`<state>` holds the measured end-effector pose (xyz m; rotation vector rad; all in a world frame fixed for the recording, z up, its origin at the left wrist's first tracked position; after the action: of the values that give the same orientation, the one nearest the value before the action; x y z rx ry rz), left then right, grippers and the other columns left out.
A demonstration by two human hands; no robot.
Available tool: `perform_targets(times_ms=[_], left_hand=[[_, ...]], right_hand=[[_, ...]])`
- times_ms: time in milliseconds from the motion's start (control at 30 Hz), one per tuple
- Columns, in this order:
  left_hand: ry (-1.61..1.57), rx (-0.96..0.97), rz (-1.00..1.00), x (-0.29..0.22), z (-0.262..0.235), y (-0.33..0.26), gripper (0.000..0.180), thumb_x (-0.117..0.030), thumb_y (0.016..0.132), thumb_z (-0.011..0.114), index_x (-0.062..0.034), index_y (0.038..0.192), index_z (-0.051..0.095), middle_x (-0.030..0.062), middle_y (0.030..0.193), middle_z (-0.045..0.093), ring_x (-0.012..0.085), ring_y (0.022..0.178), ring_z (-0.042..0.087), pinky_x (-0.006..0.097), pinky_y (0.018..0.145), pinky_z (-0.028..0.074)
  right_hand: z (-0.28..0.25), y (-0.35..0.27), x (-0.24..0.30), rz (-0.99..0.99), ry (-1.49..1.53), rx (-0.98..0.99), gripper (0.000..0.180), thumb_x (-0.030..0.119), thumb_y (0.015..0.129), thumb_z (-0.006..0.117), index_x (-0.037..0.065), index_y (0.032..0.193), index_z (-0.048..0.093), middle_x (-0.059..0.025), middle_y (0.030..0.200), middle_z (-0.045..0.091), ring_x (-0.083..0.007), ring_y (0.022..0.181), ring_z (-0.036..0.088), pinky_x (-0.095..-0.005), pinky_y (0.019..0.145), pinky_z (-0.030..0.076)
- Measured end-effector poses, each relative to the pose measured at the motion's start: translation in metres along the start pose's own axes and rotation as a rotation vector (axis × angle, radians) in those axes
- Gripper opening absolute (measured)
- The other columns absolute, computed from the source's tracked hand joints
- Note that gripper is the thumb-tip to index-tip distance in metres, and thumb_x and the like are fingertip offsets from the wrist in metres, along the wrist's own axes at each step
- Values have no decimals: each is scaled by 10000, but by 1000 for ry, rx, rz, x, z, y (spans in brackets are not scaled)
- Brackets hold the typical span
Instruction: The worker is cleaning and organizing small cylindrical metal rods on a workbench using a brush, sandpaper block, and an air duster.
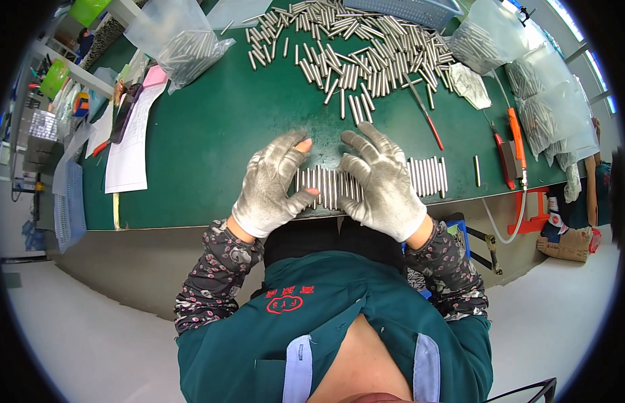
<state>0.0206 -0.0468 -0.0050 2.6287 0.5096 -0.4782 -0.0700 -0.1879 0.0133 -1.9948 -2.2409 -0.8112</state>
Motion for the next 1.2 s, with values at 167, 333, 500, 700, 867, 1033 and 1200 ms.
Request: perform_targets(times_ms=[167, 333, 500, 700, 867, 1033, 1200], left_hand=[[-713, -69, -338, 2, 21, 12, 482, -176, 727, 683, -3, 1146, 520, 142, 1065, 552, 280, 974, 533, 370, 848, 441], [-4, 149, -141, -29, 11, 29, 598, -266, 574, 776, -29, 1080, 561, 139, 1123, 518, 299, 1062, 487, 402, 889, 422], [109, 181, -40, -41, 21, 25, 712, -366, 464, 813, -37, 1043, 559, 149, 1239, 421, 348, 1187, 380, 478, 963, 336], [68, 139, -29, -38, 26, 22, 684, -311, 457, 815, -47, 1025, 540, 154, 1276, 388, 350, 1198, 368, 471, 969, 325], [-60, 10, 44, -39, 18, 19, 691, -285, 449, 826, -55, 1031, 531, 163, 1285, 384, 361, 1193, 371, 473, 962, 327], [-77, -244, 140, -45, 6, 25, 645, -323, 504, 807, -82, 1034, 530, 160, 1261, 414, 358, 1165, 391, 474, 934, 327], [131, -422, 289, -63, -4, 27, 484, -358, 604, 732, -101, 969, 547, 108, 1218, 475, 321, 1132, 454, 495, 971, 313]], right_hand=[[-9, 4, -5, 45, -60, -104, 387, 232, 641, 679, 65, 978, 586, -126, 1191, 515, -336, 1192, 409, -468, 948, 341], [-19, -11, -8, 87, -29, -94, 427, 261, 641, 675, 47, 1002, 592, -140, 1168, 533, -343, 1166, 437, -472, 931, 357], [-16, -28, -10, 119, -18, -72, 457, 287, 644, 670, 29, 1012, 590, -158, 1170, 527, -351, 1163, 438, -477, 929, 360], [-15, -33, -17, 137, 38, -116, 424, 257, 654, 669, 25, 1001, 594, -166, 1153, 532, -365, 1147, 444, -474, 935, 357], [-20, -36, -12, 130, 92, -210, 392, 241, 670, 668, 24, 988, 597, -158, 1052, 584, -336, 1035, 531, -433, 869, 420], [1, -40, -11, 542, 737, -26, 428, 269, 732, 690, 7, 1055, 591, -139, 873, 630, -212, 709, 618, -292, 652, 487], [23, -30, -11, 506, 872, -53, 269, 230, 778, 653, 8, 925, 616, -126, 714, 620, -199, 621, 605, -302, 594, 477]])
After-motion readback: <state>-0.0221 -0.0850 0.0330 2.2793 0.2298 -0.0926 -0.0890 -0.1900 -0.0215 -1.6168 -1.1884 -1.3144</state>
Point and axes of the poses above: each hand's wrist, its own y-axis towards the middle knuckle, its own z-axis out of the palm, x = y × z, the point moved 5 cm from there along y, towards the middle knuckle
